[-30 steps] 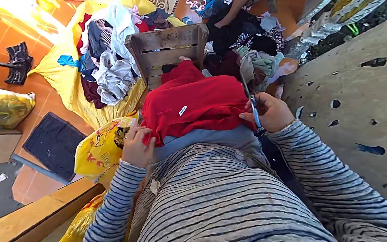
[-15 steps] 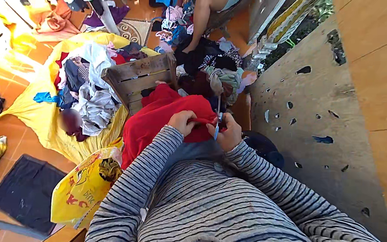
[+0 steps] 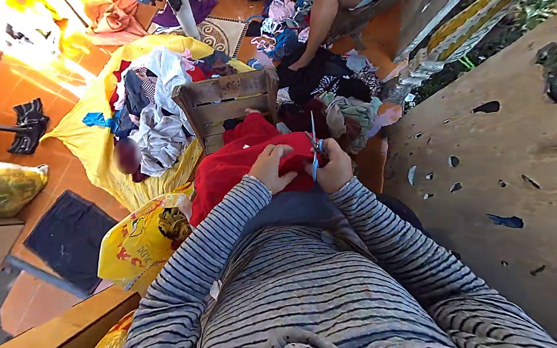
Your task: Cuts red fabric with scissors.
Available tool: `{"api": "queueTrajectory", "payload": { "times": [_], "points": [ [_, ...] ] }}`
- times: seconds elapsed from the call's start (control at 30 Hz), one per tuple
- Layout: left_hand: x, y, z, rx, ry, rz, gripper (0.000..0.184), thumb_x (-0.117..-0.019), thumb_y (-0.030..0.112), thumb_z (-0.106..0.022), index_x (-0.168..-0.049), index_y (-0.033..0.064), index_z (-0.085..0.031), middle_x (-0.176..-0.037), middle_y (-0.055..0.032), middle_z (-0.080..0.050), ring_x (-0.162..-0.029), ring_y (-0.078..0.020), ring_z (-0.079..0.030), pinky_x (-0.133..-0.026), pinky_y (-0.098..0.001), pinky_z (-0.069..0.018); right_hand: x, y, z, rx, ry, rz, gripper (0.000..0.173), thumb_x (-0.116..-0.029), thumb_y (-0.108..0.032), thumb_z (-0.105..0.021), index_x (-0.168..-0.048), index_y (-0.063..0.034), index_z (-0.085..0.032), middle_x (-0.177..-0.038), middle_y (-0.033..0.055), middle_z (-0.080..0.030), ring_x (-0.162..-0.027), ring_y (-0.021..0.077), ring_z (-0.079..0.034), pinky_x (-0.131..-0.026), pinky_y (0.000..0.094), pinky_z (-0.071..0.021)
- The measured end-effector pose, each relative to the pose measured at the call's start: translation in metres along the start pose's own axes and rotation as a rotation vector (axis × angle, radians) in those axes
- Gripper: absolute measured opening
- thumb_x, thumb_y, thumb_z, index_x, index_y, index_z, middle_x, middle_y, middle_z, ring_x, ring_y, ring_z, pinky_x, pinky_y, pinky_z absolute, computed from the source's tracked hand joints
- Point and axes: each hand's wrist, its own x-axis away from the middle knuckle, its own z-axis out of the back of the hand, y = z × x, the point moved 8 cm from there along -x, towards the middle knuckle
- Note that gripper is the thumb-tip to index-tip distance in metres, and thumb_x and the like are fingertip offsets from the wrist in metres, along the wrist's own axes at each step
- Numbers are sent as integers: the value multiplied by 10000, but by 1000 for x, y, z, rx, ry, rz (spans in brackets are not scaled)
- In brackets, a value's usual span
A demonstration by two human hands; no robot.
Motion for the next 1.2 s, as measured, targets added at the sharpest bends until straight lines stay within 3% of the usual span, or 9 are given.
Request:
{"api": "queueTrajectory", "payload": {
  "times": [0.03,0.1,0.17,0.4,0.57,0.73,0.9,1.1,1.2],
  "points": [
    [0,-3,-3,19,-10,-3,577,-872,171,-812,-1370,-9,-584,-1309,-235,-616,-1161,-355,-639,-1007,-501,-532,-1,-1,-1,-53,13,31,445,-724,19,-801,-1109,39,-579,-956,182,-680,-864,279,-681,-765,491,-565],
    [-9,4,4,49,46,-46,307,-920,128,-748,-1162,-54,-702,-1124,-230,-710,-1072,-337,-693,-983,-505,-536,-5,-10,-1,-73,65,65,483,-692,26,-792,-1119,19,-566,-981,171,-680,-880,265,-684,-760,474,-568],
    [-27,12,23,83,95,-36,207,-969,94,-662,-1094,-56,-728,-1069,-211,-739,-1054,-311,-712,-998,-503,-528,-17,-20,5,67,109,28,596,-655,74,-797,-1191,44,-538,-1144,254,-641,-1000,376,-673,-825,560,-558],
    [-127,57,133,-128,223,-4,243,-1019,78,-558,-1205,-23,-678,-1132,-217,-714,-1096,-352,-682,-1005,-535,-497,-133,-40,66,304,265,-135,696,-766,-28,-810,-1366,82,-474,-1442,329,-453,-1217,479,-582,-967,594,-516],
    [-165,99,242,-328,491,4,294,-1045,92,-501,-1281,4,-652,-1288,-228,-656,-1260,-367,-603,-1094,-542,-435,-218,-141,132,369,369,7,772,-792,-71,-813,-1442,70,-419,-1517,329,-385,-1240,512,-561,-963,638,-504],
    [-155,136,306,-378,777,-203,341,-994,29,-481,-1293,-30,-634,-1283,-245,-650,-1237,-352,-615,-1077,-471,-460,-242,-215,169,363,500,147,761,-806,-73,-778,-1463,25,-409,-1523,292,-391,-1212,472,-590,-931,604,-525],
    [-127,67,235,-257,682,-262,298,-958,37,-594,-1238,-38,-662,-1206,-231,-683,-1132,-332,-668,-1011,-472,-523,-216,-145,123,236,419,261,630,-795,37,-735,-1368,100,-480,-1441,326,-475,-1240,428,-588,-1017,519,-518],
    [-57,-96,24,-197,-9,147,355,-992,154,-642,-1325,31,-645,-1325,-212,-645,-1271,-356,-603,-1115,-518,-451,-102,76,15,397,-70,-173,534,-856,-27,-744,-1339,71,-540,-1337,315,-580,-1229,467,-589,-1040,615,-467],
    [-3,-92,-3,-122,-23,17,360,-1046,240,-565,-1250,-35,-677,-1241,-212,-697,-1200,-332,-662,-1093,-485,-474,-27,112,15,385,-140,-221,473,-863,-31,-702,-1304,80,-572,-1283,287,-629,-1190,424,-625,-1031,567,-484]
  ]
}}
